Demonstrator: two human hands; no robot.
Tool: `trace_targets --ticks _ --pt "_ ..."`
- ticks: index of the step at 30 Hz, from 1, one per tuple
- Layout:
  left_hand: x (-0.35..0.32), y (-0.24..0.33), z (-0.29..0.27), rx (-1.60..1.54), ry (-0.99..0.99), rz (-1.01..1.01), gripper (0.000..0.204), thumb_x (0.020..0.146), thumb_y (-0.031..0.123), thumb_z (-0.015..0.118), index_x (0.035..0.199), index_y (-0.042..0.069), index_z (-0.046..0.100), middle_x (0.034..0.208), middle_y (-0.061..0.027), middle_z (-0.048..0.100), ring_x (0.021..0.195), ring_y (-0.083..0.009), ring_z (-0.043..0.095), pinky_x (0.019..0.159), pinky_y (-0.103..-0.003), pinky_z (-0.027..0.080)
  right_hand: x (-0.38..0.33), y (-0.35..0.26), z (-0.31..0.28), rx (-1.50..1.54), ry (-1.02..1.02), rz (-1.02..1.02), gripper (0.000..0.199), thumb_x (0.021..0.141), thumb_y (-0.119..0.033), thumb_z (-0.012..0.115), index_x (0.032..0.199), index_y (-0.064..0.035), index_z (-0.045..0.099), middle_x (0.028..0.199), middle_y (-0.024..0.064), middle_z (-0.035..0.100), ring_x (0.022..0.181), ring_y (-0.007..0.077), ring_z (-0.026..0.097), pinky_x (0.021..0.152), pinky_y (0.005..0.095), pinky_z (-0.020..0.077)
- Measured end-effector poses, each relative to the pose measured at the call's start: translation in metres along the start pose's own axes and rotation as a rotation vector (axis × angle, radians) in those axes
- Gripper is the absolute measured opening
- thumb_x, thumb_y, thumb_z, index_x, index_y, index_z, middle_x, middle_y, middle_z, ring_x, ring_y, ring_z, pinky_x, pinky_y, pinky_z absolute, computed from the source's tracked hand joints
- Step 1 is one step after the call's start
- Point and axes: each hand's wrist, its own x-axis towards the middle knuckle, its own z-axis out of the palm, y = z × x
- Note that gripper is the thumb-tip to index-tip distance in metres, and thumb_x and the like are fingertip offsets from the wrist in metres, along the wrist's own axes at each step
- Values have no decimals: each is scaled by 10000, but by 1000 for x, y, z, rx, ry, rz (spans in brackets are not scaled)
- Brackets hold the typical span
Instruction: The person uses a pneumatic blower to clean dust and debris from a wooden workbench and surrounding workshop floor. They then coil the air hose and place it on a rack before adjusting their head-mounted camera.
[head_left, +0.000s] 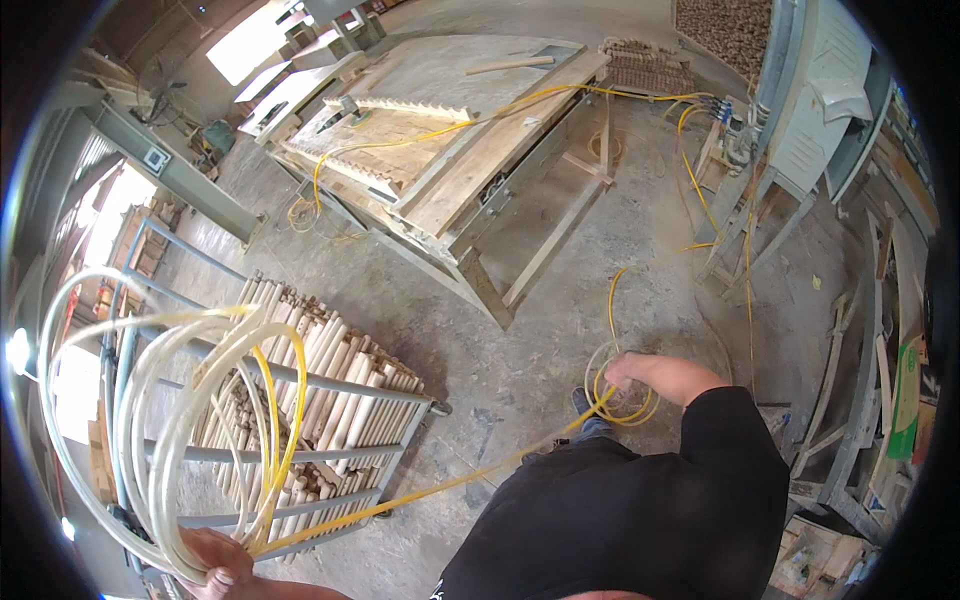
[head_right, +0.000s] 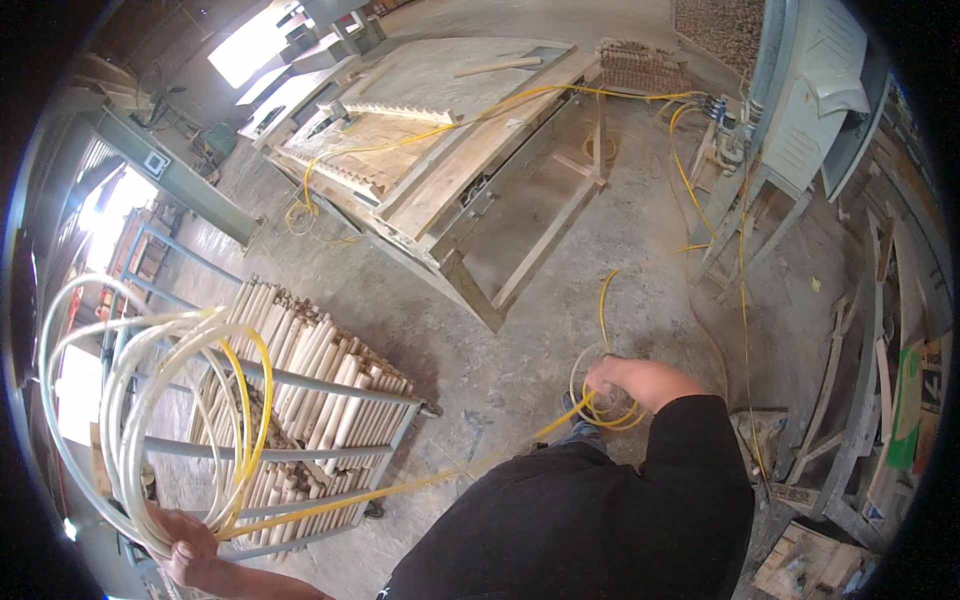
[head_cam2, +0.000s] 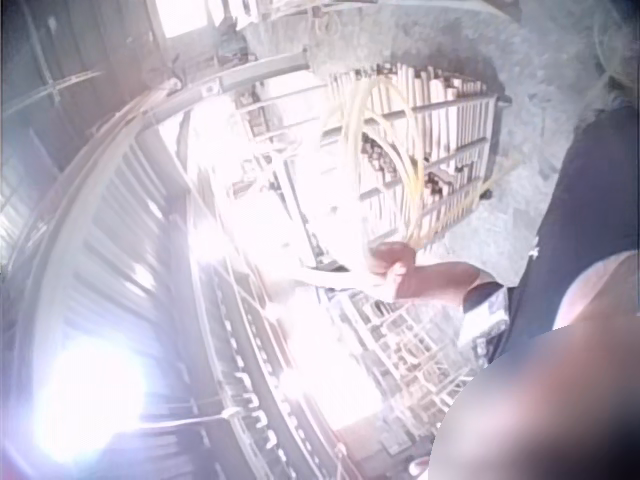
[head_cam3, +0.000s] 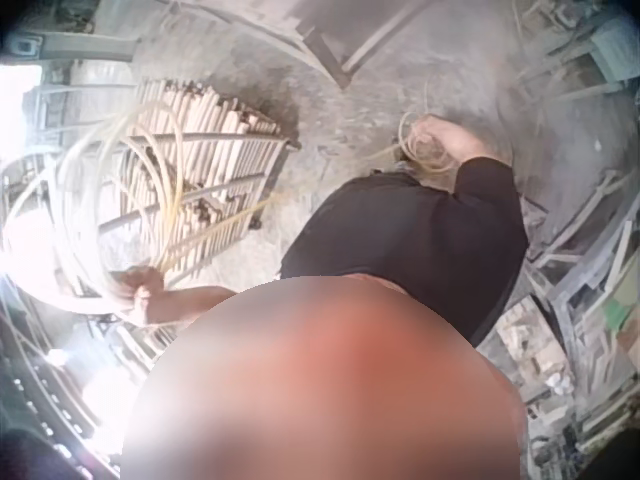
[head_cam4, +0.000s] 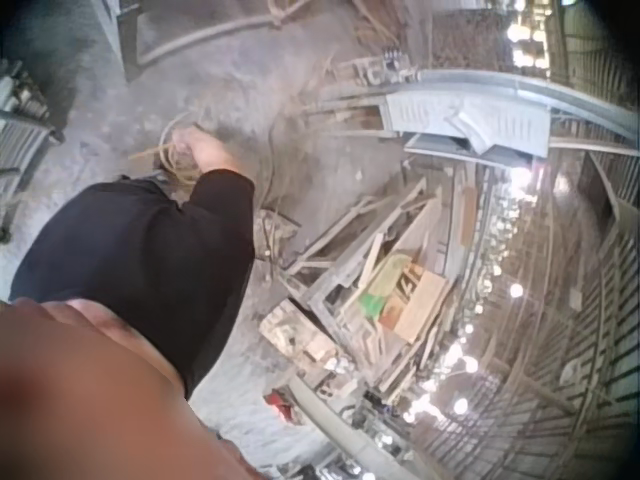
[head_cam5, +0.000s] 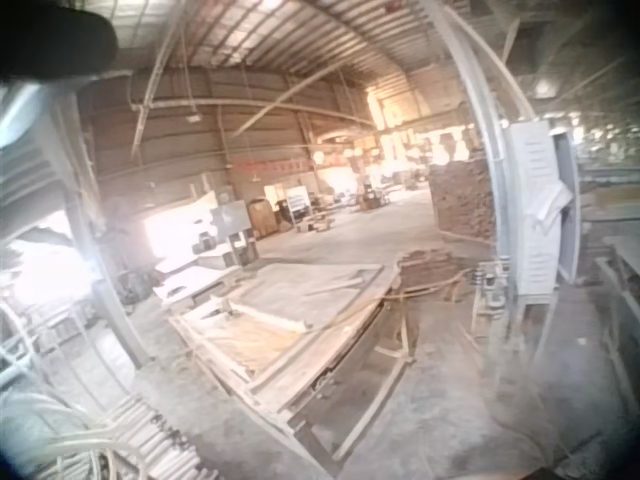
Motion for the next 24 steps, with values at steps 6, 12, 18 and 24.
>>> trace_targets --ticks 6,12,18,24 --pt "-24 -41 120 370 256 -339 437 811 55 775 1176 -33 551 686 -65 591 437 -104 510 356 -242 390 34 -23 -106 779 646 609 405 949 -420 623 1100 -67 754 1111 205 731 1068 393 699 859 509 572" --pt "-24 -195 204 -13 475 -725 206 918 58 712 1013 -6 541 668 -59 617 434 -124 554 353 -262 454 -27 -66 -233 1324 1396 375 337 1003 -389 584 1039 -97 749 929 166 743 881 353 726 726 480 555" --pt "-21 -278 256 -958 430 -678 528 997 167 640 1433 0 395 1336 -245 556 1275 -450 558 1087 -584 492 -111 -148 -260 414 1299 -293 108 887 -159 619 938 -90 553 771 119 690 717 344 707 602 504 538" --pt "28 -225 257 -891 331 -605 200 973 215 684 997 86 533 672 7 541 506 -149 535 513 -372 529 -118 -129 -219 325 1227 -421 196 867 -132 636 1056 -115 588 786 126 687 706 370 684 628 500 540"
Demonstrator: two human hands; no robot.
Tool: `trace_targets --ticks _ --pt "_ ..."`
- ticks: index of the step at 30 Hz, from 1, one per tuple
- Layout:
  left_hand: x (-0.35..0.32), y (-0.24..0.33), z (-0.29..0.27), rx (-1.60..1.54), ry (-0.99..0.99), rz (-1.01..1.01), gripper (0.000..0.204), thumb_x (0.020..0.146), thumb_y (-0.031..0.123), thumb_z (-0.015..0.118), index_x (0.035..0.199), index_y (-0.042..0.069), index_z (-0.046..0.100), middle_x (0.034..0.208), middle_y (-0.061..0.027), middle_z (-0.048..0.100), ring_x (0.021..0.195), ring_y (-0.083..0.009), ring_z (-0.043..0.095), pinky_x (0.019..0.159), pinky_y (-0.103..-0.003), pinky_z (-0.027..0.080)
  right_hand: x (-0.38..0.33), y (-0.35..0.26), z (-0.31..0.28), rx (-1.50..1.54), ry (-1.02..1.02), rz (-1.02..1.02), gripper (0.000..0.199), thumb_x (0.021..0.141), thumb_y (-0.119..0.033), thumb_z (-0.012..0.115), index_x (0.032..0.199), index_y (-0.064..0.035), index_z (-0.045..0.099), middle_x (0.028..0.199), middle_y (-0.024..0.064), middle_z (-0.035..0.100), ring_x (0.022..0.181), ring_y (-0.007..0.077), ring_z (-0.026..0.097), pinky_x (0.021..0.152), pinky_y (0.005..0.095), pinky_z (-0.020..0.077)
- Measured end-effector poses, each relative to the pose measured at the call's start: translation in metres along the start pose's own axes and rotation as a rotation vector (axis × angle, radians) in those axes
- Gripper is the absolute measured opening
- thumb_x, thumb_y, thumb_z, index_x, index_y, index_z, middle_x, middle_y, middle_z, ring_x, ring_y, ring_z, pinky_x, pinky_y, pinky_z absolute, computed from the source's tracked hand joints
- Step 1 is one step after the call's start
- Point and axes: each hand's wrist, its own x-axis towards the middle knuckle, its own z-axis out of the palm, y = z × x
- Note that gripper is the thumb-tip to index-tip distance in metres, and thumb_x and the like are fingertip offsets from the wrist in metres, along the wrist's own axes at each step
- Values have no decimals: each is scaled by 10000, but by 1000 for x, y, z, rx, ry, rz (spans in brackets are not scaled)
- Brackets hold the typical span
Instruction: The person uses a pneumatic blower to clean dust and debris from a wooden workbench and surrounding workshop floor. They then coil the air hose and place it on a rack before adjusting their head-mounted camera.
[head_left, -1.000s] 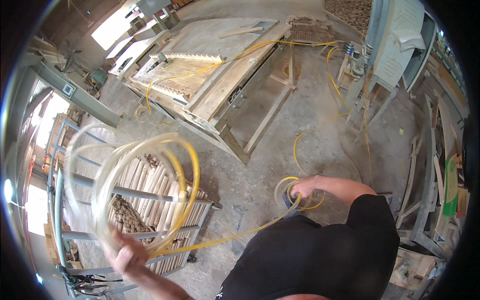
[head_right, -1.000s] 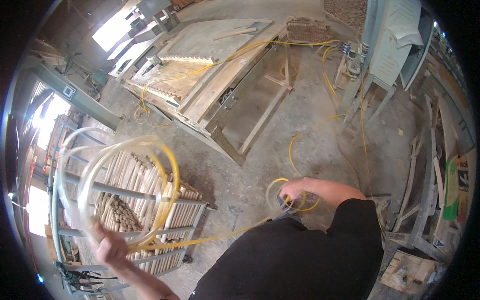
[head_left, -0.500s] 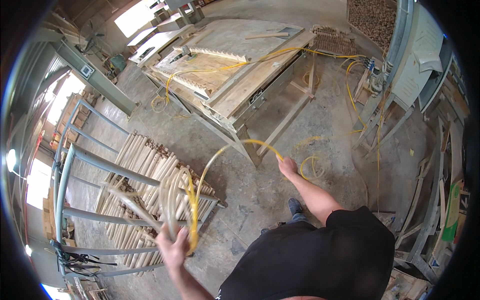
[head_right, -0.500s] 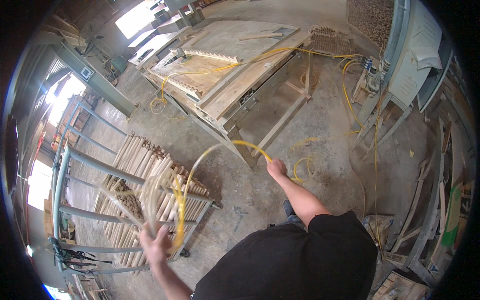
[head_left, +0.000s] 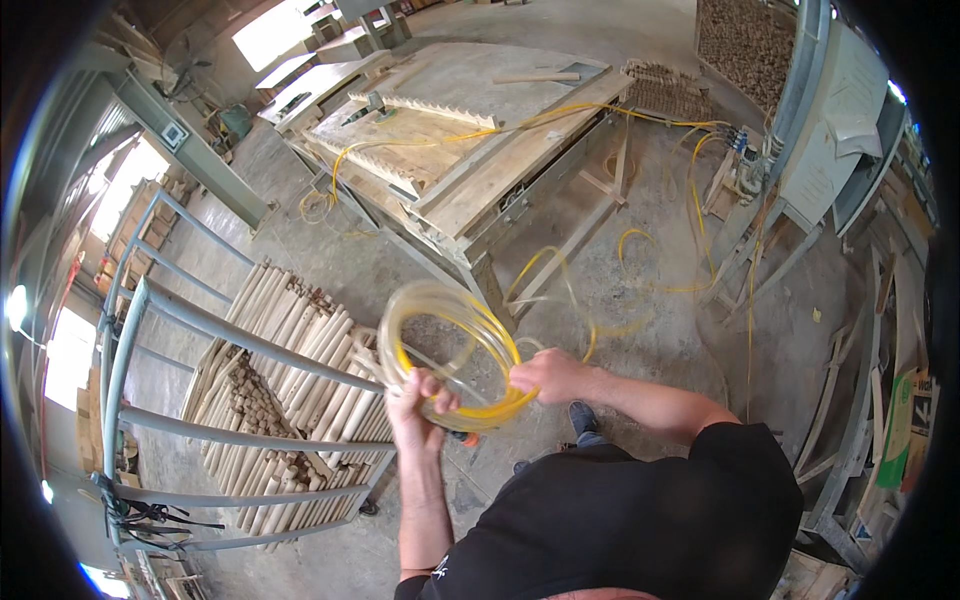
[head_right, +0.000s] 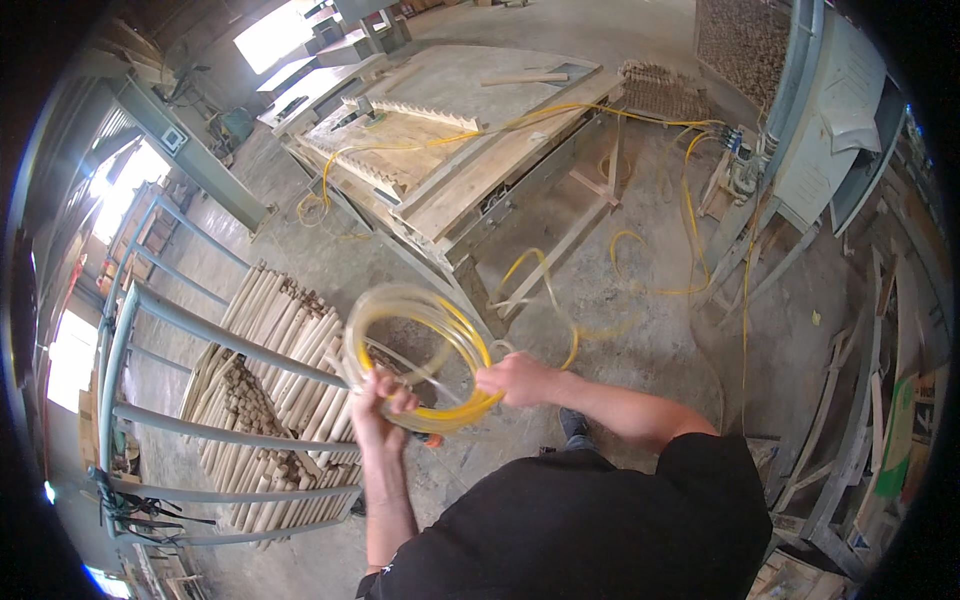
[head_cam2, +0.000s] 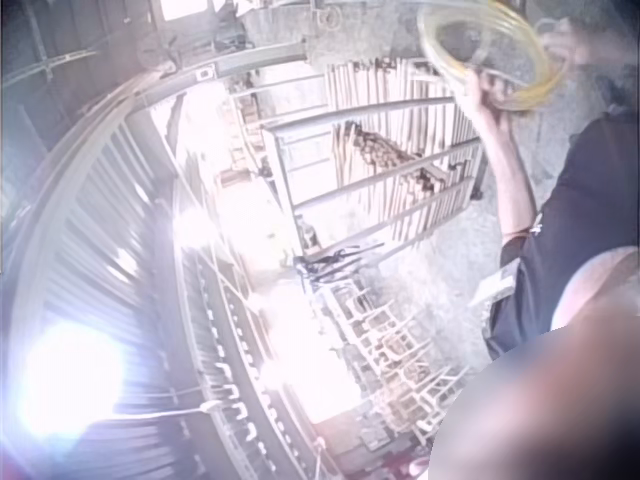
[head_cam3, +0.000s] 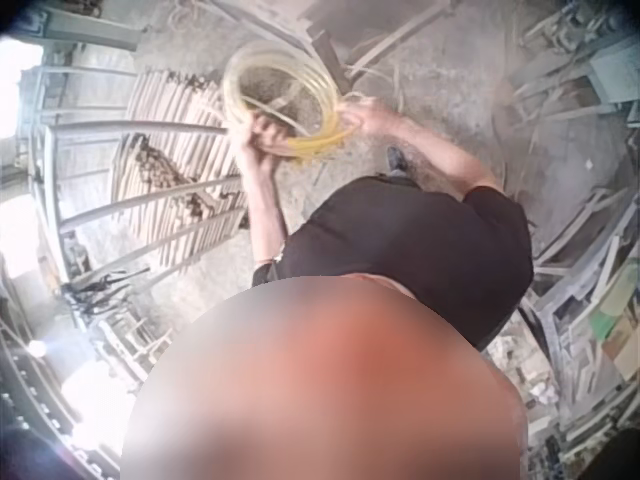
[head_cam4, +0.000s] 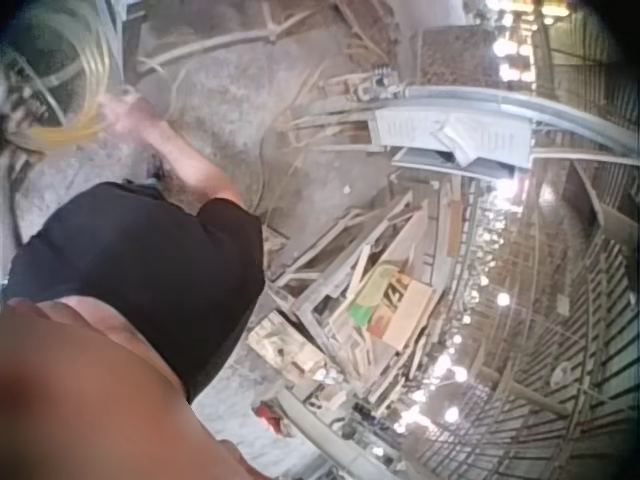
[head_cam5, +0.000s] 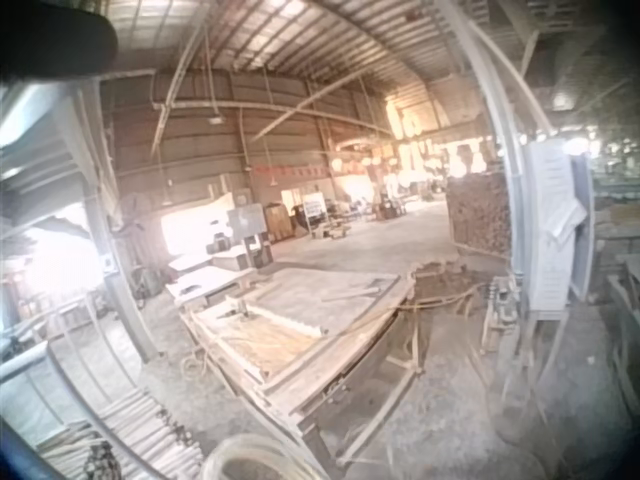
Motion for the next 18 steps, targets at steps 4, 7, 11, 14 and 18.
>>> trace_targets --ticks 4,7,11,14,18 --pt "-28 101 11 317 -148 156 412 901 261 736 1203 55 545 624 57 458 386 -89 380 332 -275 380 -53 72 26 12 148 31 369 866 -94 644 1230 -140 618 819 147 702 780 369 695 700 513 539" --pt "-74 173 2 207 -357 309 602 876 44 649 1420 -11 398 560 59 394 344 -73 361 262 -274 337 -111 146 73 -2 -143 50 311 880 -140 637 1188 -166 663 861 155 714 855 371 701 757 529 535" --pt "-141 241 11 429 -315 496 445 817 -21 677 1164 15 402 527 -12 446 318 -137 410 248 -338 359 -166 160 113 15 -851 337 201 861 -244 601 998 -170 728 947 145 735 964 392 693 835 526 532" --pt "-209 273 3 726 -53 602 594 799 62 773 1259 0 403 601 -36 494 329 -122 394 280 -309 346 -203 186 169 137 -797 289 239 870 -323 596 981 -153 722 826 121 730 812 347 714 736 497 542" --pt "-234 290 -36 925 -22 604 632 836 87 740 1394 -9 457 805 -154 603 485 -185 529 431 -348 465 -212 203 171 228 -837 575 362 934 -413 555 938 -82 703 743 123 707 723 280 709 700 468 540"
